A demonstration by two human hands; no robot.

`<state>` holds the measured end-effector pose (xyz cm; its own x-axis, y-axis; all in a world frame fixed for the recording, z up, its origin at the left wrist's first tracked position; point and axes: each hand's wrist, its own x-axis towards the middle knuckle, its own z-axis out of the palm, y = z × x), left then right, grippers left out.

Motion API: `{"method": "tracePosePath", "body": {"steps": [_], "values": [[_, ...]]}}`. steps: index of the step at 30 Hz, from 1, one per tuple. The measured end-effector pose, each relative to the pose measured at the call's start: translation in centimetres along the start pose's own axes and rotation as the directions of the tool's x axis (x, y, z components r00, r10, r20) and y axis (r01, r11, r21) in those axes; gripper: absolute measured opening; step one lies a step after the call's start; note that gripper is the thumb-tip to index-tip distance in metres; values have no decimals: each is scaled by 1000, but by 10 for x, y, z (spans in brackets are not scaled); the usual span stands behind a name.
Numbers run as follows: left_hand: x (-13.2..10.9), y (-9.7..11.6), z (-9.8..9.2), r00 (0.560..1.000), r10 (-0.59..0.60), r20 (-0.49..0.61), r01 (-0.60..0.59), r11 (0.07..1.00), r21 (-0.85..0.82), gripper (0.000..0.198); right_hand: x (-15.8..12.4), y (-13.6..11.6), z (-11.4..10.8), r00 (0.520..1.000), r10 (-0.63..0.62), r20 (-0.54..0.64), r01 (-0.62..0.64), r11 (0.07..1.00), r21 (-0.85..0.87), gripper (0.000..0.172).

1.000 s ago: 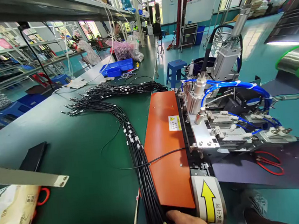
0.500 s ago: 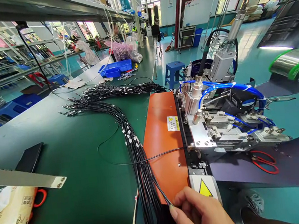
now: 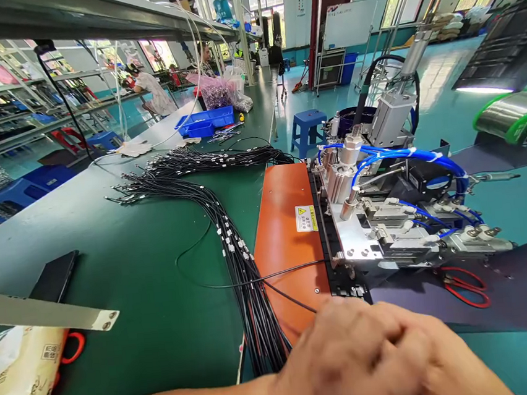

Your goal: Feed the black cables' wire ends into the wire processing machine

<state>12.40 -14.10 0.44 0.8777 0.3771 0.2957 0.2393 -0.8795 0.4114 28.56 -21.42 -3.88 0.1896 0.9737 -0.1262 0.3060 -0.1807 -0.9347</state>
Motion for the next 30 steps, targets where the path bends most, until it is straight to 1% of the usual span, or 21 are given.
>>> {"method": "tracePosePath", "body": {"steps": [1,3,4,6,8,9,11,14,17,20,23,27,30], "values": [[4,-9,0,999,28,-15,-28,999,-27,31,-1,3,-10,999,47,27,-47,999,19,19],[10,-24,4,999,46,-6,-46,996,-77,37,-5,12,-23,990,141,-20,-140,989,41,27],[11,-29,7,999,44,18,-42,995,-95,35,-8,16,-25,980,185,-69,-181,982,58,31],[12,-36,16,997,45,56,-38,992,-121,25,-14,22,-24,958,244,-148,-228,967,117,38],[13,-38,23,998,46,31,-43,993,-113,16,-18,23,-17,938,263,-226,-220,955,197,42],[14,-38,26,999,51,4,-50,994,-101,15,-19,22,-14,928,260,-266,-199,952,234,42],[17,-38,31,996,73,-41,-76,994,-75,15,-19,18,-9,917,250,-309,-160,944,289,42],[23,-38,34,990,122,-68,-125,991,-49,18,-19,16,-7,917,231,-326,-112,932,346,45],[25,-40,36,985,135,-110,-142,988,-59,20,-22,23,-10,919,230,-319,-98,920,379,50],[22,-42,37,984,119,-131,-135,984,-115,16,-25,34,-13,922,246,-299,-116,912,394,51],[18,-44,39,988,73,-138,-95,983,-160,14,-26,39,-15,922,242,-303,-121,921,369,51],[16,-45,41,990,15,-143,-42,982,-184,14,-24,34,-13,912,239,-333,-130,939,318,47],[17,-44,41,991,9,-131,-33,983,-181,13,-21,27,-12,907,285,-310,-164,917,362,47]]}}
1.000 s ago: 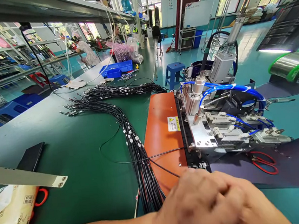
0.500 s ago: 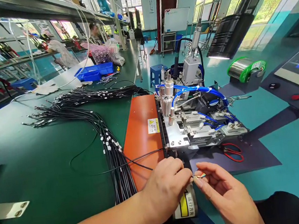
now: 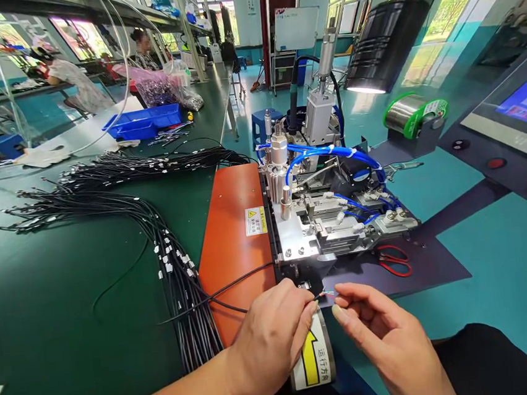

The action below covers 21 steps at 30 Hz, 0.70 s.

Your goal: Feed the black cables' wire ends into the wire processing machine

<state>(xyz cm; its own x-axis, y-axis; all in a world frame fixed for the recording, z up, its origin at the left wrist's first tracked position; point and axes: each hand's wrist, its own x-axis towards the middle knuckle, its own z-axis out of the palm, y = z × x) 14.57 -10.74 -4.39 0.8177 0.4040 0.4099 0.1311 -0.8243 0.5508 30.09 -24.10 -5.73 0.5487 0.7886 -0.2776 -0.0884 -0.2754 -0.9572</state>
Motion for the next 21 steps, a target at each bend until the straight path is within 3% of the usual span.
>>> {"method": "tracePosePath", "body": {"steps": [5,21], "values": [[2,2,0,1000,26,-7,-26,999,29,14,3,-11,4,994,106,13,-106,991,84,51],[1,0,1,999,45,-10,-45,997,58,12,11,-20,9,966,185,180,-208,970,123,43]]}}
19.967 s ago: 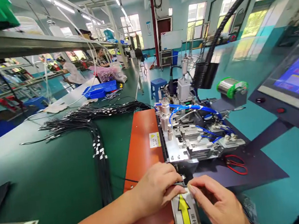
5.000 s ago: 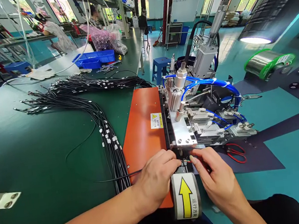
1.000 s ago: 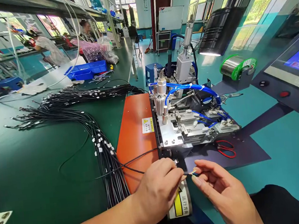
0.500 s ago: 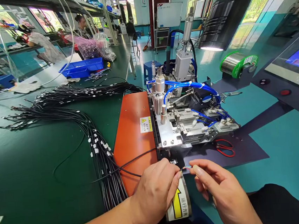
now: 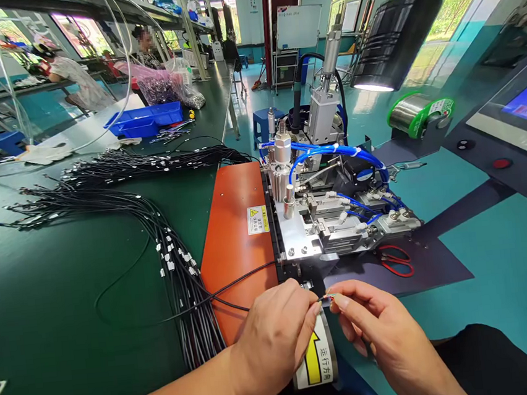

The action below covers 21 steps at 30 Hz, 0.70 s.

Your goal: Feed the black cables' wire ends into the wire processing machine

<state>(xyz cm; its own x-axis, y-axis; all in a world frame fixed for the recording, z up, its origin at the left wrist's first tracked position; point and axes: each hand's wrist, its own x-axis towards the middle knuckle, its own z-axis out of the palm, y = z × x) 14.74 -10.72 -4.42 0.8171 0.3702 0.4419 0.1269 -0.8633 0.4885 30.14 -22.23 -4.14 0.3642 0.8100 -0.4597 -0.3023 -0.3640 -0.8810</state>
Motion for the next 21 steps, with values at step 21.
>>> {"method": "tracePosePath", "body": {"steps": [21], "values": [[0,-2,0,1000,5,21,-4,1000,-30,12,0,-7,0,995,24,97,-23,1000,-8,43]]}}
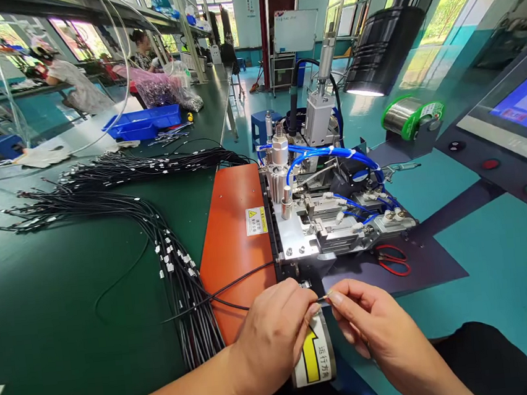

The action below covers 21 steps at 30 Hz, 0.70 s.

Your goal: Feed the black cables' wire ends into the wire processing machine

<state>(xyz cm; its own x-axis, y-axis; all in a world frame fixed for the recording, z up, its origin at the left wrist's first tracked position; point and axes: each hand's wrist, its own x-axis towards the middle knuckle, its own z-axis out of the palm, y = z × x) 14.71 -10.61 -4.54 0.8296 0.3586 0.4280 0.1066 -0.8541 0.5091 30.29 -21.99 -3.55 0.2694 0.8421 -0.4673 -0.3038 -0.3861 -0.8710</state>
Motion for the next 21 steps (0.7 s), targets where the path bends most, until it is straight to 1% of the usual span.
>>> {"method": "tracePosePath", "body": {"steps": [3,5,7,10,12,13,14,16,17,18,19,21], "values": [[0,0,-1,1000,-15,8,15,1000,-26,11,-1,1,1,1000,-1,-6,1,1000,24,42],[0,1,-2,1000,-16,-5,16,999,-36,10,-1,3,2,999,-30,-22,30,1000,-7,41],[0,1,-2,999,-14,-29,14,999,-30,12,-2,8,4,993,-95,-67,90,993,-77,40],[0,1,-1,999,-21,-30,20,999,-37,15,-4,15,11,965,-215,-153,182,962,-202,37],[0,1,-1,999,-36,-8,36,998,-55,18,-4,18,18,922,-324,-210,258,921,-292,33],[0,0,-1,999,-43,6,44,997,-64,20,-3,19,21,887,-400,-231,309,885,-348,31],[0,0,-1,999,-49,23,50,996,-73,21,-2,19,24,841,-485,-242,365,836,-410,28],[1,0,-2,997,-57,47,61,994,-87,23,1,20,28,745,-627,-229,452,727,-517,22],[1,0,-2,997,-63,49,67,994,-87,23,1,20,28,723,-658,-212,471,694,-545,21],[1,-1,-3,997,-68,44,71,994,-78,23,2,19,26,733,-652,-195,469,691,-549,21],[1,-1,-3,997,-70,35,72,995,-63,23,2,19,24,775,-604,-186,438,726,-531,23],[1,0,-2,998,-65,15,66,998,-25,22,0,18,17,888,-419,-191,311,851,-423,29]]}}
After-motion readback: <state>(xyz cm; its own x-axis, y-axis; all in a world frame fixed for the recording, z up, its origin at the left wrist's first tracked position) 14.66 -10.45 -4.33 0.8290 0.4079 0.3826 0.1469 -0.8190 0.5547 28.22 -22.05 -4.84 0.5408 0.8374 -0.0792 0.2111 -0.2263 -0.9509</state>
